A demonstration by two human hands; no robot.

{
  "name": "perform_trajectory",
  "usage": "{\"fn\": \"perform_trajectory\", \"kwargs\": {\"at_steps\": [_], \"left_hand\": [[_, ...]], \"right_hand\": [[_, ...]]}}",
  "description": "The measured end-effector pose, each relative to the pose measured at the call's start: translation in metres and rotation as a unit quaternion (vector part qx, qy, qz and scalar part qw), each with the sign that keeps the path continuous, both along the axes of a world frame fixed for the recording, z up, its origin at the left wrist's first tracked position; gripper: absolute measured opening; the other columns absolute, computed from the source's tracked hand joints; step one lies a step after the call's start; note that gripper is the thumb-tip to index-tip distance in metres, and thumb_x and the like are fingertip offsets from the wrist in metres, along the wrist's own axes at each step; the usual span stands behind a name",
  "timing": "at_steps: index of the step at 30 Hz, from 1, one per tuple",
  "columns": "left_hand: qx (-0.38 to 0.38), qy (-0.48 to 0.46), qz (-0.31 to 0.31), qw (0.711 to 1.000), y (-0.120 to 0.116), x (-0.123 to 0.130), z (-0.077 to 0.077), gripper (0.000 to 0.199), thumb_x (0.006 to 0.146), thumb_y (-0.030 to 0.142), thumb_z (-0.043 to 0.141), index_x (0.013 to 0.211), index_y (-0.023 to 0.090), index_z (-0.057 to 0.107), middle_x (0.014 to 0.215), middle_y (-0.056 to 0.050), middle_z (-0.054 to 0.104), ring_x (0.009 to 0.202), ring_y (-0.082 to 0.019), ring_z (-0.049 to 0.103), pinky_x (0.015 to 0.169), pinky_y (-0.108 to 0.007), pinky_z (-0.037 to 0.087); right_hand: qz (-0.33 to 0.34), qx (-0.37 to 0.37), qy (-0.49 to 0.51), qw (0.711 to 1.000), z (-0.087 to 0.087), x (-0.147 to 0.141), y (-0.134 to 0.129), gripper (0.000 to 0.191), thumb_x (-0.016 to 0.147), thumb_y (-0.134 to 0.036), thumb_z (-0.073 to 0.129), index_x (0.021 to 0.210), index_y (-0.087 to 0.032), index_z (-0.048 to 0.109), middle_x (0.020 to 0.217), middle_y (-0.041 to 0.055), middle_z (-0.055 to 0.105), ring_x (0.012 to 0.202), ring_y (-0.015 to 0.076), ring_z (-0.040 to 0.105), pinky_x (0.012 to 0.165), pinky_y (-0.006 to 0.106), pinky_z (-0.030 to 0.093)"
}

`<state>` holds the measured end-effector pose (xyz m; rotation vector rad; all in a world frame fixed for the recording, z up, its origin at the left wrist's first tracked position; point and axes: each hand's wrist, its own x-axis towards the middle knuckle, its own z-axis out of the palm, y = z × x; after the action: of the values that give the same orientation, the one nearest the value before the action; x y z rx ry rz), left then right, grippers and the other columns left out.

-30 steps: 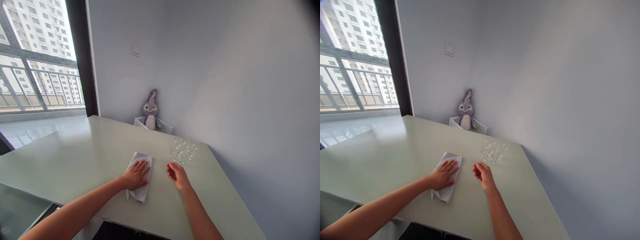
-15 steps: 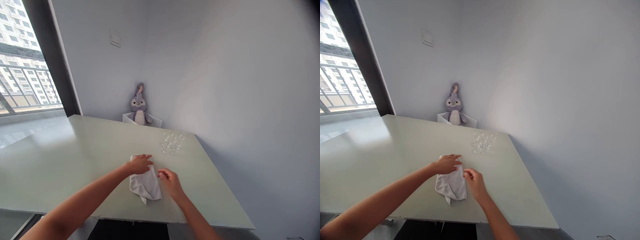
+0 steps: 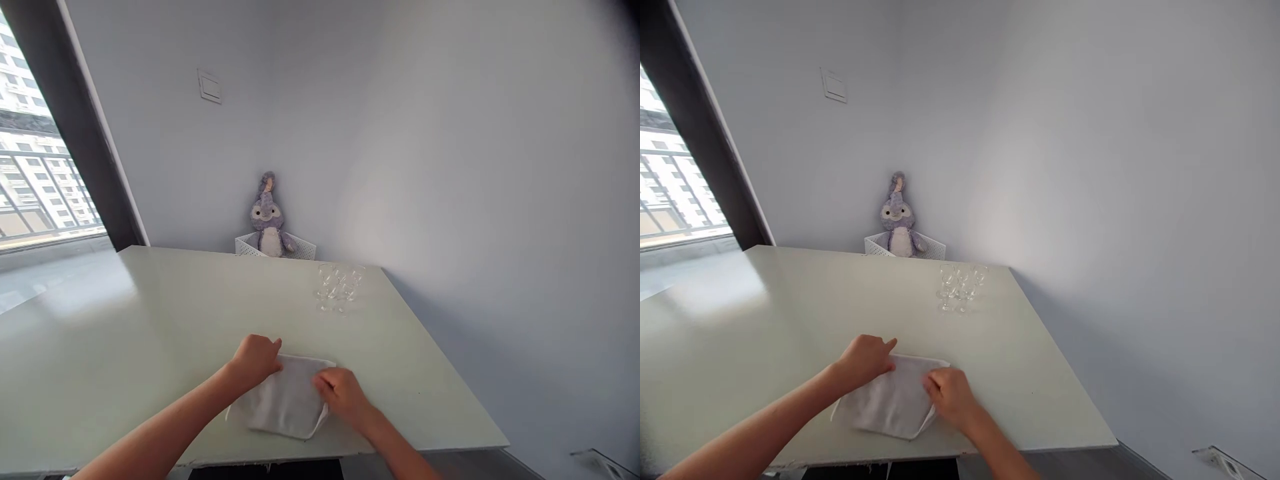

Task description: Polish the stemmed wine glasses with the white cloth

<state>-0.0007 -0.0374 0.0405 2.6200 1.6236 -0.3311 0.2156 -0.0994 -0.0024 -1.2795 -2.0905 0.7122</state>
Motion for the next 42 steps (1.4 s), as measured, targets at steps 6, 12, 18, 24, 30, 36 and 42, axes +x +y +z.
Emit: {"fn": "perform_trajectory", "kwargs": {"at_steps": [6,12,18,24,30,36,42], "left_hand": [[0.041,-0.254,0.036,0.966,0.024,0.010,-0.009,0.032,0.085,0.039,0.037,0.100,0.024,0.060,0.079,-0.004,0.066,0.075,-0.019,0.060,0.064,-0.027,0.039],[-0.021,-0.460,0.133,0.877,0.048,0.003,-0.052,0.029,0.082,0.035,0.039,0.088,0.022,0.064,0.074,0.000,0.064,0.068,-0.014,0.057,0.062,-0.024,0.040],[-0.003,-0.517,0.151,0.842,0.064,-0.008,-0.065,0.036,0.076,0.034,0.046,0.109,0.023,0.054,0.103,-0.002,0.061,0.075,-0.013,0.056,0.070,-0.025,0.044],[0.039,-0.467,0.202,0.860,0.065,-0.011,-0.060,0.052,0.074,0.040,0.051,0.121,0.021,0.044,0.102,-0.004,0.058,0.076,-0.015,0.054,0.071,-0.027,0.042],[0.024,-0.471,0.240,0.849,0.064,-0.012,-0.053,0.035,0.080,0.039,0.042,0.108,0.022,0.055,0.083,-0.002,0.061,0.068,-0.015,0.056,0.061,-0.024,0.039],[0.044,-0.491,0.291,0.820,0.077,-0.030,-0.053,0.025,0.082,0.034,0.041,0.096,0.023,0.059,0.084,-0.002,0.065,0.069,-0.015,0.057,0.060,-0.024,0.039],[0.089,-0.486,0.376,0.784,0.120,-0.097,-0.047,0.021,0.079,0.028,0.045,0.093,0.019,0.059,0.092,-0.006,0.065,0.084,-0.020,0.058,0.067,-0.026,0.040]], "right_hand": [[-0.263,-0.101,0.334,0.900,-0.002,0.005,0.087,0.037,0.068,-0.031,0.055,0.103,-0.019,0.057,0.092,0.0042,0.062,0.052,0.0105,0.054,0.049,0.023,0.041],[-0.320,-0.117,0.389,0.856,-0.013,-0.015,0.149,0.027,0.060,-0.023,0.055,0.086,-0.018,0.056,0.093,0.0048,0.061,0.060,0.0098,0.056,0.053,0.021,0.044],[-0.269,-0.153,0.387,0.869,-0.022,-0.051,0.140,0.026,0.056,-0.016,0.054,0.081,-0.018,0.062,0.078,0.0020,0.064,0.060,0.0123,0.058,0.051,0.021,0.043],[-0.318,-0.148,0.397,0.848,-0.022,-0.046,0.154,0.051,0.058,-0.015,0.051,0.108,-0.019,0.055,0.079,-0.0001,0.065,0.052,0.0097,0.056,0.055,0.023,0.044],[-0.372,-0.108,0.434,0.814,-0.019,-0.026,0.202,0.045,0.061,-0.023,0.054,0.107,-0.023,0.051,0.080,-0.0006,0.060,0.062,0.0110,0.060,0.053,0.021,0.045],[-0.347,-0.096,0.437,0.824,-0.020,-0.045,0.213,0.022,0.062,-0.032,0.060,0.079,-0.022,0.053,0.067,-0.0041,0.054,0.054,0.0085,0.055,0.049,0.019,0.045],[-0.266,-0.124,0.414,0.862,-0.026,-0.090,0.202,0.029,0.061,-0.039,0.062,0.080,-0.019,0.055,0.064,-0.0040,0.055,0.054,0.0101,0.056,0.049,0.021,0.044]]}}
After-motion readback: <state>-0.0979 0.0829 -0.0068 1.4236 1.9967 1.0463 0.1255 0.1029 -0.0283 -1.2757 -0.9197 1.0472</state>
